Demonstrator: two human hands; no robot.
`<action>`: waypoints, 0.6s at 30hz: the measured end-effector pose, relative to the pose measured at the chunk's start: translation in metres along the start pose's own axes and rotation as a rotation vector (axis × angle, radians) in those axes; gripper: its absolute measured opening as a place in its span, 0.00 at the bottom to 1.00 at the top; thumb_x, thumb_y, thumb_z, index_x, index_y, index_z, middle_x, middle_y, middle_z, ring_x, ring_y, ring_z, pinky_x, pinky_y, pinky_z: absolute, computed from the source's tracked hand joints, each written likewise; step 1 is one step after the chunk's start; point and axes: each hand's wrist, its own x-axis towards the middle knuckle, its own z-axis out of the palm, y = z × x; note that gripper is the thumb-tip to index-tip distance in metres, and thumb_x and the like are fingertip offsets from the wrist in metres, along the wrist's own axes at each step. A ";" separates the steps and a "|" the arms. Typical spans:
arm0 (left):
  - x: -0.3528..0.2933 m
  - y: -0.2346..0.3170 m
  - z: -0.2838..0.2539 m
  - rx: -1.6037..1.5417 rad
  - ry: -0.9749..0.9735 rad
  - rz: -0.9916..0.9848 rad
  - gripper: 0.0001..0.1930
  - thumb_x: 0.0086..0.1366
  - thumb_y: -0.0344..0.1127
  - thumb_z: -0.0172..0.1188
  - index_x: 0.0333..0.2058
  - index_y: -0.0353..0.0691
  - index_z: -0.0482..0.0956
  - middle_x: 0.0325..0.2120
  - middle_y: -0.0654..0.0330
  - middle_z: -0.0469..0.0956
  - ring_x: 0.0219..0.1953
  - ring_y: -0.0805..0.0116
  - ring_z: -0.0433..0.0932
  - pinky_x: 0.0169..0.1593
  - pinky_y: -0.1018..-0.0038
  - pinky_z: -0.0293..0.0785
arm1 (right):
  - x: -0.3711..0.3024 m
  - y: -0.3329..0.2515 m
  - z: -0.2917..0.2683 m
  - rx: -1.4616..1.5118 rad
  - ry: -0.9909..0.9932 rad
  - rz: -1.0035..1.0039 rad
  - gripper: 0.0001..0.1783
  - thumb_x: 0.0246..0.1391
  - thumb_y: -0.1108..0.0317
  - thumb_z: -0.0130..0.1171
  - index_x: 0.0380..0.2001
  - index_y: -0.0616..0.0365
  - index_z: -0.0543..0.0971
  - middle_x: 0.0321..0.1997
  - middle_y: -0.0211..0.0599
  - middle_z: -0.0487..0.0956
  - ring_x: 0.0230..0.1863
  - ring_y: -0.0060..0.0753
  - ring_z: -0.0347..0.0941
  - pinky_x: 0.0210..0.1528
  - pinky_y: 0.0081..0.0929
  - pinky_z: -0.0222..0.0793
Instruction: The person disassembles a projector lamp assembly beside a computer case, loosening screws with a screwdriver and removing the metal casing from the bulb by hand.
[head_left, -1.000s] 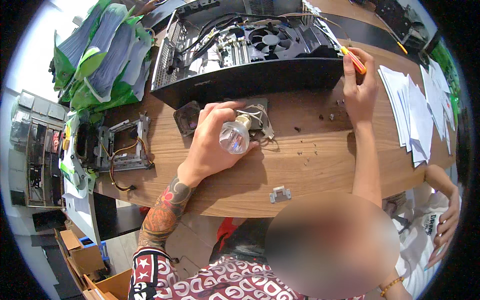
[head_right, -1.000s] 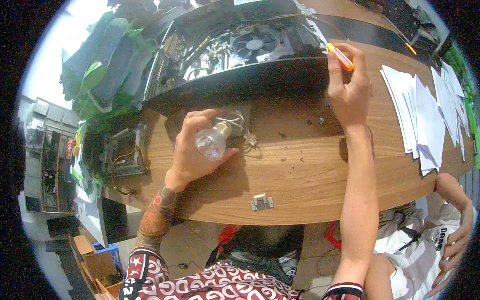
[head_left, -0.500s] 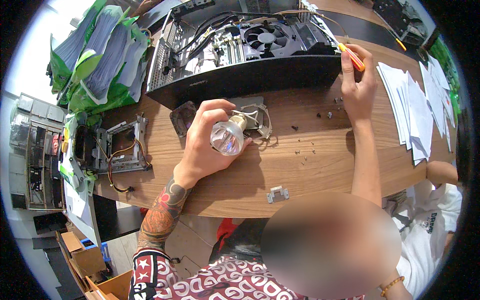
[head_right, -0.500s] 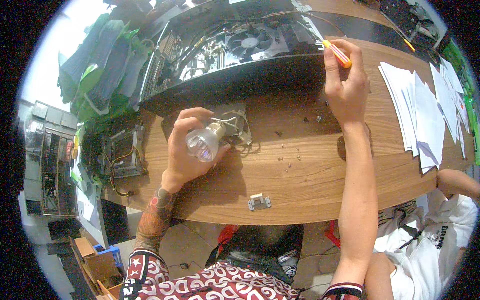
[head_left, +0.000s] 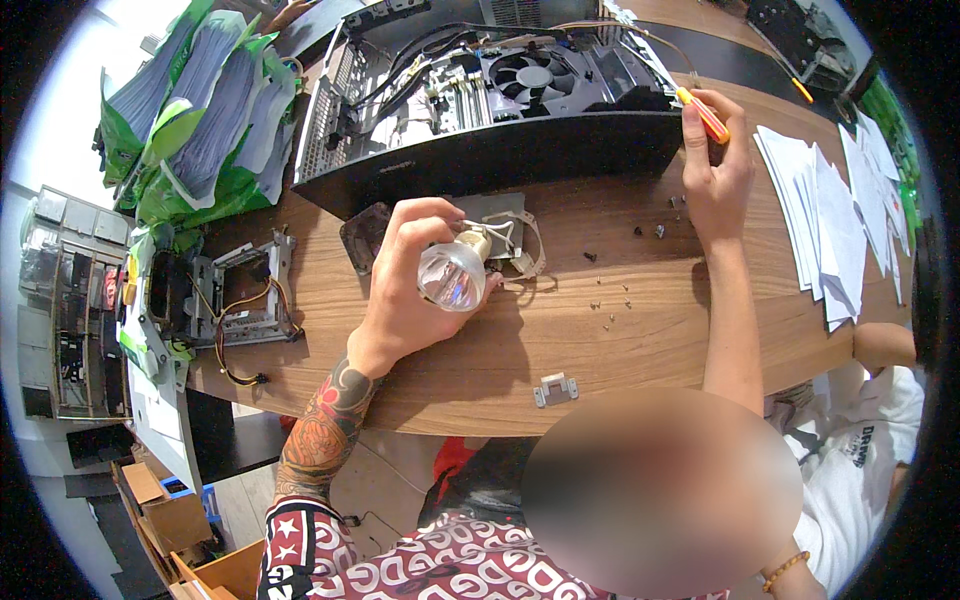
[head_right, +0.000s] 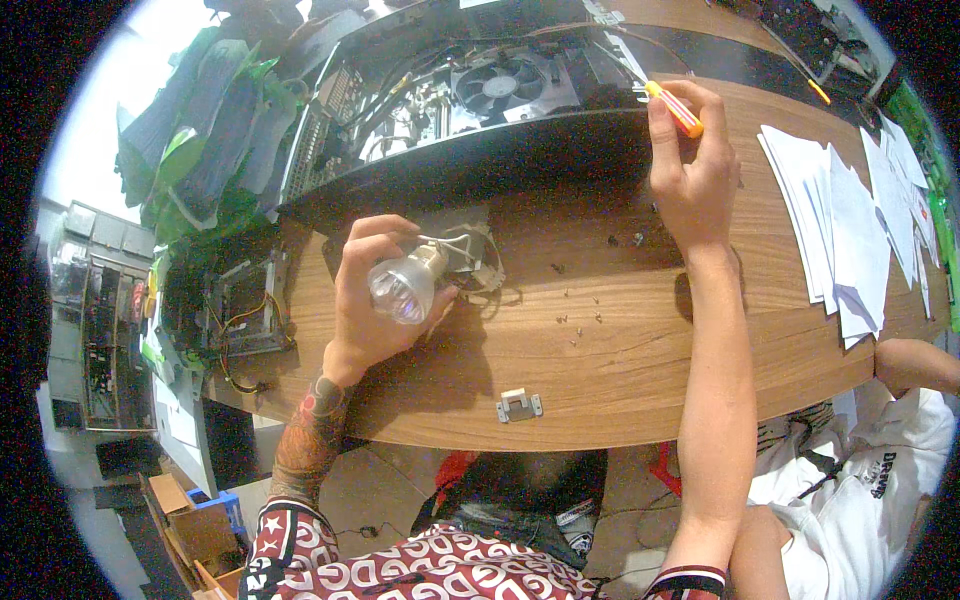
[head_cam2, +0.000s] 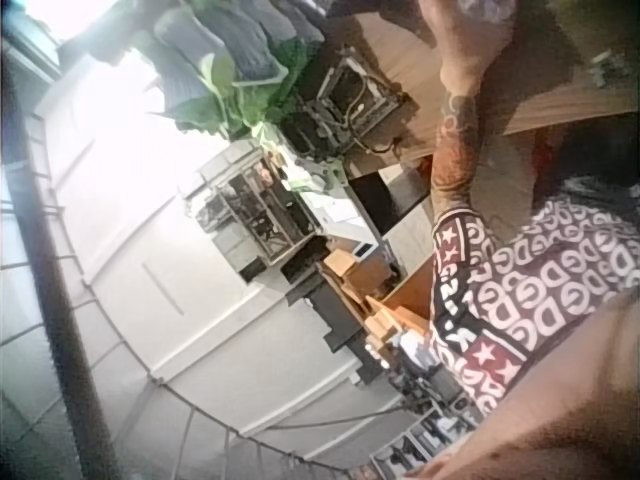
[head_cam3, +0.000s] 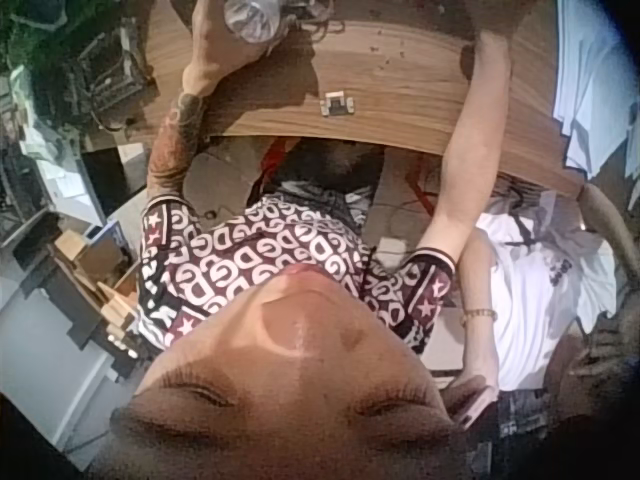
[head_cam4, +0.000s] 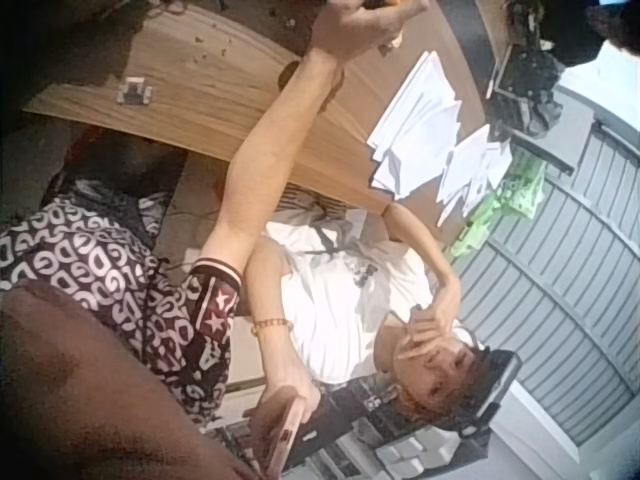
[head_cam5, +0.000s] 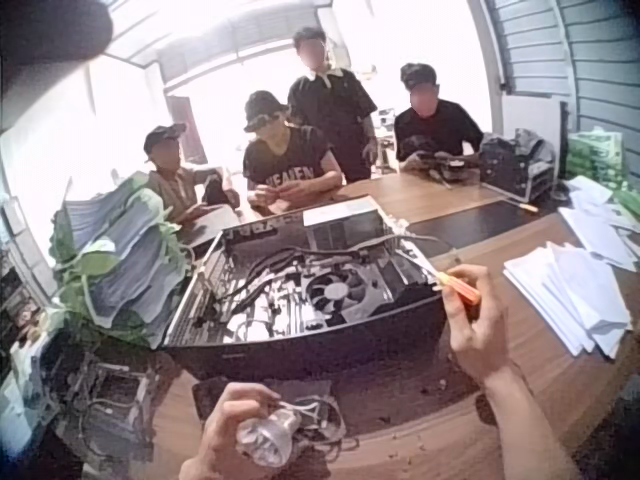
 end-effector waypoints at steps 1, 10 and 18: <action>0.000 0.000 0.000 0.003 0.004 0.004 0.33 0.42 0.26 0.76 0.44 0.42 0.64 0.43 0.49 0.72 0.41 0.57 0.74 0.44 0.66 0.74 | 0.000 0.000 0.000 0.000 0.000 0.000 0.15 0.63 0.57 0.56 0.45 0.55 0.76 0.37 0.38 0.82 0.39 0.32 0.79 0.43 0.28 0.73; 0.000 -0.001 0.001 -0.022 0.048 0.000 0.31 0.42 0.31 0.79 0.41 0.43 0.67 0.42 0.52 0.71 0.40 0.57 0.74 0.38 0.66 0.75 | -0.001 -0.001 0.000 0.011 -0.016 0.044 0.14 0.63 0.58 0.56 0.44 0.55 0.76 0.39 0.38 0.82 0.40 0.32 0.79 0.43 0.28 0.73; -0.001 0.000 0.001 -0.003 0.047 0.006 0.31 0.42 0.30 0.79 0.42 0.43 0.67 0.42 0.52 0.69 0.40 0.57 0.73 0.38 0.65 0.74 | 0.000 -0.001 0.000 -0.011 -0.007 0.016 0.14 0.64 0.58 0.56 0.44 0.55 0.76 0.40 0.39 0.82 0.41 0.34 0.80 0.45 0.30 0.73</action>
